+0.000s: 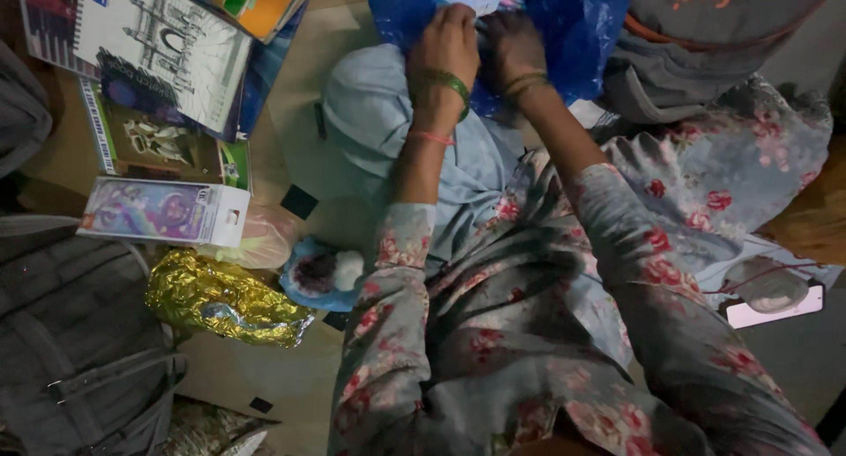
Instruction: The person sorts through notebooks and a backpack on the floor, handles currency notes, and then opens a blue plastic bag to organize and count several colorful pens.
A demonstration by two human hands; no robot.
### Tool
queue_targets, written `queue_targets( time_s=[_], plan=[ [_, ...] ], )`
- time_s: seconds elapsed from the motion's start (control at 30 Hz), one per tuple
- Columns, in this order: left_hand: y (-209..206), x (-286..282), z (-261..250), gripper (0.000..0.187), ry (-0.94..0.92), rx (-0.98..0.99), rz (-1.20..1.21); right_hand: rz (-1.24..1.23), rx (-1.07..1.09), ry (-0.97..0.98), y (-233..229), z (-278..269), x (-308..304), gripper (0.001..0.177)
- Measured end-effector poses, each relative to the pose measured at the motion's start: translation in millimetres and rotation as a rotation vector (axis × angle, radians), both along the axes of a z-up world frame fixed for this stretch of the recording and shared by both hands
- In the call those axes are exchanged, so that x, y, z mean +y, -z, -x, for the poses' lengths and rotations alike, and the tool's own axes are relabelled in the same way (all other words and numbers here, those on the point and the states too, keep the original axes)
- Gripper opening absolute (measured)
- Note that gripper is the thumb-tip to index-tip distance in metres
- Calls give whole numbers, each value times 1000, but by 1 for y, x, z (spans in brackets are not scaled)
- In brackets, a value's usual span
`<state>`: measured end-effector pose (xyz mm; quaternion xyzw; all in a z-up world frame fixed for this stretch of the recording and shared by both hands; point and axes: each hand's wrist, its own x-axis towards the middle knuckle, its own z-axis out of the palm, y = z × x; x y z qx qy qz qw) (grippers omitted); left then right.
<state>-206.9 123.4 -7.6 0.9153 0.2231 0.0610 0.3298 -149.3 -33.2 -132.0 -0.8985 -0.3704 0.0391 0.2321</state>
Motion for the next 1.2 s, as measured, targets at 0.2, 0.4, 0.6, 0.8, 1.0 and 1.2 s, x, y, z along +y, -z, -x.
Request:
queue_targets(
  time_s=[0.2,0.4,0.6,0.8,1.0,1.2],
  plan=[
    [-15,3,2,13,-68,-144,217,118,89,-16,4,13,-29,21],
    [-59,5,2,46,-8,170,362,-157,828,561,-109,43,-70,37],
    [-16,-11,2,50,303,232,885,-782,1308,610,-167,70,-66,18],
    [43,-8,7,42,356,-179,1392,-700,1255,439,-145,70,-35,20],
    [64,1,1,35,18,-492,1311,-450,364,290,-91,15,-39,17],
    [74,3,-7,40,-86,-341,1115,-219,16,50,-12,-44,-28,9]
  ],
)
